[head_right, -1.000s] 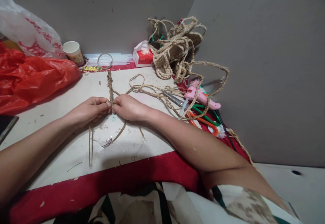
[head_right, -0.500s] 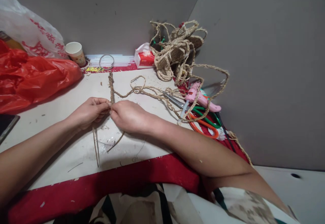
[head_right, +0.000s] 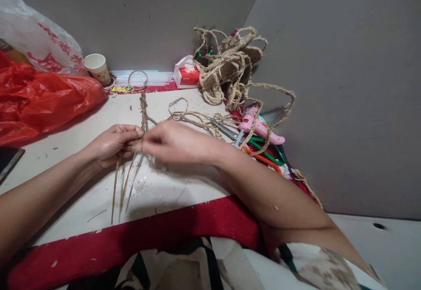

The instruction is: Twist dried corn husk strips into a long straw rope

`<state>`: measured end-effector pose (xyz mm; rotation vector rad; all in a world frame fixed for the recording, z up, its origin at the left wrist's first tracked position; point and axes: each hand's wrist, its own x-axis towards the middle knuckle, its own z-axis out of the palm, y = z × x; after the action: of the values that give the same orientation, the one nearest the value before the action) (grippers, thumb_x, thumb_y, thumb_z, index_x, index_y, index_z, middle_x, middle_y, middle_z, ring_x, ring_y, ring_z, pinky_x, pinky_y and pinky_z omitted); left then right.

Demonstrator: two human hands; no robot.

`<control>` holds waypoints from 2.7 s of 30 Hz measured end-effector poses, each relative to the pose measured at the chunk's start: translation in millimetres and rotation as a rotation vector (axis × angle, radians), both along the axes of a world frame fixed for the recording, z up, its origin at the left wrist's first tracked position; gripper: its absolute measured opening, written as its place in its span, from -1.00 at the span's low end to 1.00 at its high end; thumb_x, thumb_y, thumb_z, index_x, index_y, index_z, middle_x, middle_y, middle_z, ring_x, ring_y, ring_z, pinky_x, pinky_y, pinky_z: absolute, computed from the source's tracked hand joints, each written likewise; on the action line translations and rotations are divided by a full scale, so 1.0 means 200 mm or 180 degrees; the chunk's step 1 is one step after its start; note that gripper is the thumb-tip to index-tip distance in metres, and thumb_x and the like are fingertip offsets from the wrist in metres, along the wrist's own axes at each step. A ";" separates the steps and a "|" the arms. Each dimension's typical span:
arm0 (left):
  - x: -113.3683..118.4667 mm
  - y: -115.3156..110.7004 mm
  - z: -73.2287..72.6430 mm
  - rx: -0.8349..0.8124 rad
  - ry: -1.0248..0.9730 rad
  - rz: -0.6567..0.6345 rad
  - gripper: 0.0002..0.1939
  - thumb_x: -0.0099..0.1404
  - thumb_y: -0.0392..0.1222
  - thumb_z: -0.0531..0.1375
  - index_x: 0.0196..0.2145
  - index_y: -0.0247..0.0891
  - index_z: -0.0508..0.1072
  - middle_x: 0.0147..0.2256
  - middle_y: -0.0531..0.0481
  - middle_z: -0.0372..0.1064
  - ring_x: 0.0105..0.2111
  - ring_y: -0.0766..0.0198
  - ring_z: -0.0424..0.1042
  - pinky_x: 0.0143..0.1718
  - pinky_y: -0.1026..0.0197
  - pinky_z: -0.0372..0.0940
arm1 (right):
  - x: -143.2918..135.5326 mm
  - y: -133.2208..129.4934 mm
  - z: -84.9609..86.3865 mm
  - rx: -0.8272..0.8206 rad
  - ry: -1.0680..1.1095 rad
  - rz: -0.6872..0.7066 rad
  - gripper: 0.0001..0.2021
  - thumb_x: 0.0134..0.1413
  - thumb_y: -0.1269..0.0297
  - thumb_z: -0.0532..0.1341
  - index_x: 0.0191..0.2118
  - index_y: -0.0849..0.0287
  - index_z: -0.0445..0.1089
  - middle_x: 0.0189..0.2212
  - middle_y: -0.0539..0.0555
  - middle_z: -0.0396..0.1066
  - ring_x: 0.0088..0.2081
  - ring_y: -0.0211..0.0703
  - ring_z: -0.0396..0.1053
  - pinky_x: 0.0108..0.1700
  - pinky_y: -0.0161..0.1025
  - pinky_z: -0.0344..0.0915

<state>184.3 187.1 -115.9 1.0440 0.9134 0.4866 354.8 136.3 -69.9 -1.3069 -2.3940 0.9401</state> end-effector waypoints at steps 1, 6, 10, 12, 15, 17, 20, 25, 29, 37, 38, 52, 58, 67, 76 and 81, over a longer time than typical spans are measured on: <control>0.00 0.00 0.00 -0.0007 -0.0014 -0.0033 -0.82 0.24 -0.31 0.12 -0.53 -0.33 0.33 -0.73 0.24 -0.14 -0.75 0.54 -0.20 -0.72 0.39 -0.28 | 0.02 0.04 -0.03 0.0295 0.0269 -0.0595 -0.62 0.24 0.20 0.03 -0.54 0.29 0.32 -0.66 -0.03 0.22 -0.58 -0.38 0.10 -0.49 -0.37 0.01; 0.00 0.01 -0.01 0.0134 0.0022 -0.0106 -0.80 0.24 -0.33 0.11 -0.54 -0.32 0.31 -0.73 0.23 -0.11 -0.74 0.55 -0.18 -0.72 0.39 -0.26 | 0.01 0.18 -0.22 -0.0777 0.1268 -0.1225 -0.69 0.20 0.16 0.10 -0.47 0.28 0.29 -0.60 0.01 0.30 -0.58 -0.36 0.22 -0.55 -0.41 0.12; 0.01 0.00 -0.04 0.0292 0.0124 -0.0120 -0.76 0.24 -0.34 0.10 -0.59 -0.30 0.26 -0.74 0.20 -0.07 -0.75 0.53 -0.15 -0.72 0.38 -0.24 | -0.03 0.19 -0.28 -0.2518 0.1979 -0.1142 -0.69 0.21 0.15 0.10 -0.47 0.26 0.23 -0.69 -0.04 0.25 -0.75 -0.42 0.08 -0.74 -0.43 0.04; 0.01 0.01 -0.04 0.0328 0.0156 -0.0122 -0.77 0.22 -0.34 0.11 -0.59 -0.29 0.26 -0.74 0.20 -0.07 -0.75 0.53 -0.15 -0.71 0.36 -0.24 | -0.02 0.19 -0.28 -0.2643 0.2082 -0.1129 -0.70 0.20 0.19 0.13 -0.50 0.25 0.21 -0.76 -0.15 0.08 -0.79 -0.49 -0.10 -0.78 -0.48 -0.14; 0.00 0.01 -0.04 0.0460 0.0239 -0.0256 -0.80 0.23 -0.29 0.12 -0.56 -0.30 0.32 -0.73 0.19 -0.05 -0.74 0.51 -0.16 -0.70 0.34 -0.26 | 0.00 0.20 -0.27 -0.2342 0.1920 -0.1065 -0.70 0.19 0.21 0.14 -0.51 0.28 0.27 -0.79 -0.18 -0.02 -0.78 -0.50 -0.19 -0.78 -0.49 -0.25; 0.00 0.00 -0.03 0.0589 0.0317 -0.0405 -0.81 0.24 -0.24 0.11 -0.51 -0.31 0.38 -0.73 0.20 -0.07 -0.73 0.49 -0.18 -0.70 0.32 -0.27 | 0.01 0.22 -0.28 -0.2156 0.1715 -0.0974 -0.67 0.18 0.19 0.15 -0.53 0.29 0.30 -0.80 -0.17 -0.02 -0.78 -0.49 -0.18 -0.78 -0.47 -0.24; 0.00 0.00 -0.03 0.0915 0.0469 -0.0431 -0.82 0.23 -0.21 0.11 -0.48 -0.32 0.41 -0.71 0.18 -0.01 -0.70 0.48 -0.12 -0.67 0.34 -0.19 | 0.02 0.23 -0.28 -0.2282 0.1690 -0.0903 -0.65 0.16 0.17 0.16 -0.58 0.26 0.24 -0.81 -0.17 -0.03 -0.78 -0.49 -0.18 -0.78 -0.47 -0.25; -0.02 0.03 -0.02 0.1693 0.0915 -0.0545 -0.80 0.19 -0.16 0.13 -0.47 -0.33 0.43 -0.56 0.05 0.27 -0.55 0.39 0.15 -0.51 0.34 0.04 | 0.00 0.21 -0.27 -0.2829 0.2127 -0.1042 -0.66 0.17 0.29 0.12 -0.61 0.23 0.15 -0.81 -0.19 -0.06 -0.78 -0.50 -0.25 -0.77 -0.49 -0.28; -0.05 0.04 0.04 0.2280 0.1795 -0.0980 -0.76 0.22 -0.16 0.06 -0.51 -0.29 0.41 -0.61 0.09 0.20 -0.58 0.37 0.13 -0.51 0.32 0.02 | -0.04 0.18 -0.28 -0.2593 0.2283 -0.1428 -0.71 0.16 0.39 0.07 -0.59 0.27 0.24 -0.83 -0.17 -0.04 -0.79 -0.49 -0.23 -0.77 -0.48 -0.27; 0.00 -0.13 0.07 0.3446 0.3438 -0.1148 -0.65 0.31 -0.07 -0.06 -0.31 -0.32 0.43 -0.50 -0.17 0.36 -0.53 0.13 0.30 -0.47 0.19 0.02 | -0.10 0.13 -0.28 -0.2635 0.2684 -0.1764 -0.71 0.15 0.38 0.08 -0.60 0.23 0.16 -0.81 -0.18 -0.06 -0.79 -0.49 -0.23 -0.77 -0.47 -0.29; 0.00 -0.15 0.06 0.3500 0.3568 -0.1204 -0.66 0.31 -0.11 -0.07 -0.26 -0.34 0.42 -0.50 -0.19 0.36 -0.51 0.09 0.32 -0.46 0.17 0.03 | -0.11 0.13 -0.28 -0.2647 0.2706 -0.1791 -0.69 0.15 0.38 0.09 -0.62 0.21 0.11 -0.81 -0.18 -0.06 -0.79 -0.49 -0.23 -0.77 -0.48 -0.29; -0.01 -0.17 0.15 0.3041 0.2086 -0.0826 -0.78 0.22 -0.20 0.04 -0.55 -0.25 0.31 -0.61 0.04 0.22 -0.59 0.33 0.15 -0.48 0.26 0.02 | -0.06 0.15 -0.27 -0.2937 0.2885 -0.1407 -0.89 0.01 0.46 0.14 -0.50 0.31 0.28 -0.77 -0.21 -0.12 -0.73 -0.52 -0.29 -0.73 -0.53 -0.29; -0.01 -0.01 0.03 0.1232 0.0513 -0.0028 -0.91 0.19 -0.29 0.04 -0.40 -0.31 0.32 -0.51 0.02 0.29 -0.51 0.35 0.28 -0.43 0.29 0.15 | -0.05 0.15 -0.26 -0.2915 0.2780 -0.1187 -0.89 0.03 0.43 0.12 -0.47 0.32 0.30 -0.77 -0.22 -0.12 -0.73 -0.51 -0.30 -0.73 -0.52 -0.30; 0.00 -0.01 0.01 0.1130 0.0940 -0.0073 -0.79 0.14 -0.30 0.06 -0.62 -0.29 0.35 -0.70 0.12 0.05 -0.70 0.45 -0.08 -0.67 0.31 -0.17 | 0.00 0.17 -0.25 -0.2272 0.1896 -0.0742 -0.88 0.03 0.35 0.16 -0.41 0.32 0.35 -0.78 -0.19 -0.03 -0.74 -0.45 -0.18 -0.70 -0.42 -0.28; 0.00 0.00 -0.02 0.0645 0.0869 -0.0226 -0.77 0.17 -0.23 0.09 -0.61 -0.28 0.35 -0.75 0.18 -0.04 -0.75 0.49 -0.17 -0.70 0.30 -0.27 | -0.01 0.14 -0.24 -0.0302 0.0283 -0.0688 -0.80 0.04 0.31 0.12 -0.53 0.28 0.31 -0.63 -0.09 0.11 -0.54 -0.38 0.02 -0.49 -0.37 -0.06; -0.01 0.01 -0.04 0.0678 0.0906 -0.0172 -0.80 0.15 -0.24 0.11 -0.60 -0.29 0.36 -0.76 0.19 -0.07 -0.76 0.50 -0.17 -0.71 0.29 -0.30 | -0.01 0.13 -0.20 -0.0054 -0.0069 -0.0503 -0.77 0.08 0.28 0.09 -0.51 0.28 0.33 -0.62 -0.06 0.17 -0.54 -0.35 0.06 -0.47 -0.34 -0.05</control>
<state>182.6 188.6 -123.2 1.3527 1.0978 0.4016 353.8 162.3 -110.8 -1.4945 -2.2633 0.9076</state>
